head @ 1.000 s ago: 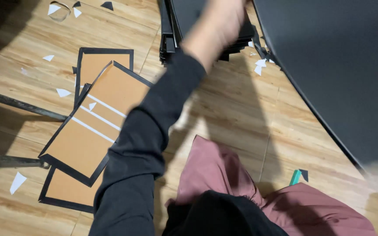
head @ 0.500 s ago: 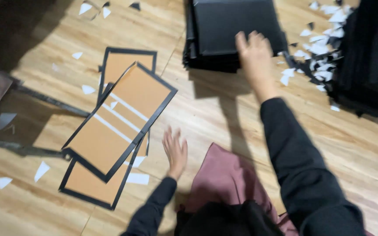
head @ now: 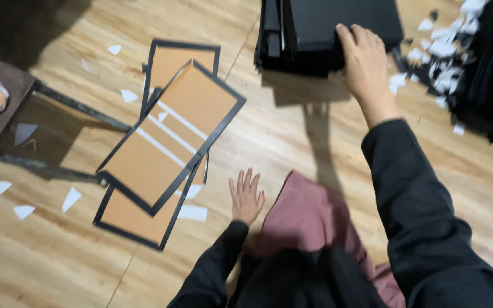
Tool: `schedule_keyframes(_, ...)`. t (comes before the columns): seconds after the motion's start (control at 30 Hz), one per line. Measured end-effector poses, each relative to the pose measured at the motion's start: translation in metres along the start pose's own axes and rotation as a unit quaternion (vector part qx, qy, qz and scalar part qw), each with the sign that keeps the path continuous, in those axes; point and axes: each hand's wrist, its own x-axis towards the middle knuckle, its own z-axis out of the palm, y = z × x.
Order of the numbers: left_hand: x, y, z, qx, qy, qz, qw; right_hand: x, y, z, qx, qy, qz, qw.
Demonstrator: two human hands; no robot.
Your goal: The person sits on the floor and assembles rectangular cardboard frames by applying black tape to the edges. They use a green utility knife to cut the tape and smooth it down, then stack the completed frames. The person also handles a stack of black rectangular sheets, placing them aside.
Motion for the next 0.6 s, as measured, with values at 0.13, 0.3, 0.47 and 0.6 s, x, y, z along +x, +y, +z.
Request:
schedule_keyframes(0.13,-0.006,-0.001,0.018,-0.053,0.028,-0.018,0.998,-0.104,-0.035,-0.008,0.062,0.186,0.007,0.981)
schedule_keyframes(0.3,-0.01,-0.003,0.024,-0.039,0.028,-0.007,0.999,-0.338,0.033,0.069,0.023,-0.134,0.175,0.975)
schedule_keyframes(0.47,-0.012,-0.005,0.04,0.0,-0.007,0.004,1.0,-0.519,0.083,0.072,-0.052,-0.452,0.43,0.78)
schedule_keyframes(0.6,-0.014,-0.004,0.048,0.018,-0.008,-0.005,1.0,-0.491,0.047,-0.021,0.264,-0.401,0.61,0.63)
